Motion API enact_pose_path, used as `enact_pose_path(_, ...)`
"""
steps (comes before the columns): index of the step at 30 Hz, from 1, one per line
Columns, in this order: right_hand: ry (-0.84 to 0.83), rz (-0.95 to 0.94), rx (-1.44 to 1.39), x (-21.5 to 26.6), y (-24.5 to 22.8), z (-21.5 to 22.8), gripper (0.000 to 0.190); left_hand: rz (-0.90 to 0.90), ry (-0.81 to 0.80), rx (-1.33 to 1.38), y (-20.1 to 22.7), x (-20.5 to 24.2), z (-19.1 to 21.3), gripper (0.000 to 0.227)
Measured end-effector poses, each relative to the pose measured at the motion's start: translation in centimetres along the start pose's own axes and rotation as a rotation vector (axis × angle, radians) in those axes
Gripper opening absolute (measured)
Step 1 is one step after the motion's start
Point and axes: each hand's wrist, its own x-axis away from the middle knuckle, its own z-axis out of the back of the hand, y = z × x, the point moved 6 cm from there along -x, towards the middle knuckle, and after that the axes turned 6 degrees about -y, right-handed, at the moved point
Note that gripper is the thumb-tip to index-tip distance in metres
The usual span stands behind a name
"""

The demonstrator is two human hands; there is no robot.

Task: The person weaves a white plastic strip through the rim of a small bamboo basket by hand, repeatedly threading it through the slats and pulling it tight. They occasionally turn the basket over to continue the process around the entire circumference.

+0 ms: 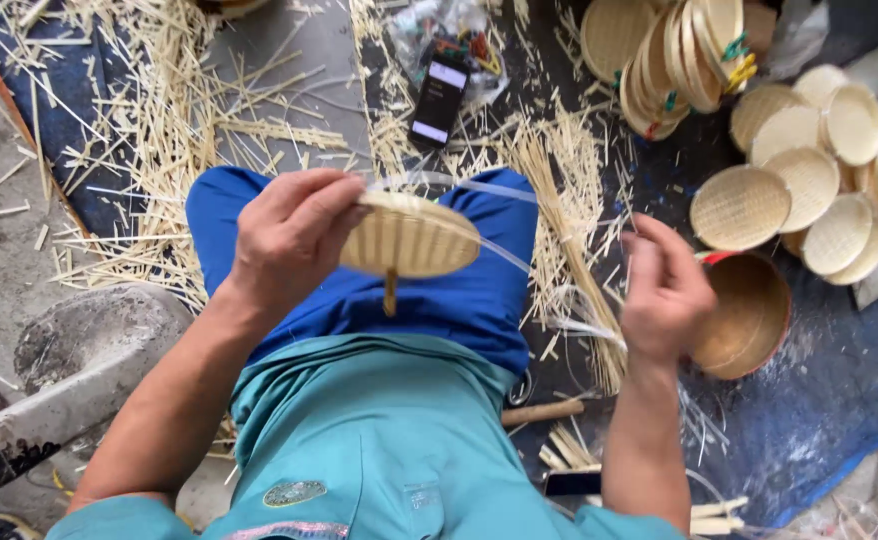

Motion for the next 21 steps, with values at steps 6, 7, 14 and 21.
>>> enact_pose_path(6, 0.398, 0.197, -0.174, 0.7, 1.2, 3.0, 0.025, 0.254, 0.029, 0.106, -3.4, 2.8, -1.4, 0.031)
enact_pose_path(7, 0.331, 0.137, -0.247, 0.5, 1.7, 1.7, 0.029, 0.309, 0.009, 0.201, -3.9, 3.5, -2.5, 0.032)
enact_pose_path(14, -0.355, -0.361, -0.406, 1.8, 6.1, -15.9, 0.032, 0.729, -0.277, 0.644, -5.9, 8.9, -10.2, 0.03)
enact_pose_path(21, -0.496, -0.343, -0.511, 1.0, 4.6, -17.8, 0.025, 0.794, -0.308, 0.756, -8.8, 7.6, -10.5, 0.024)
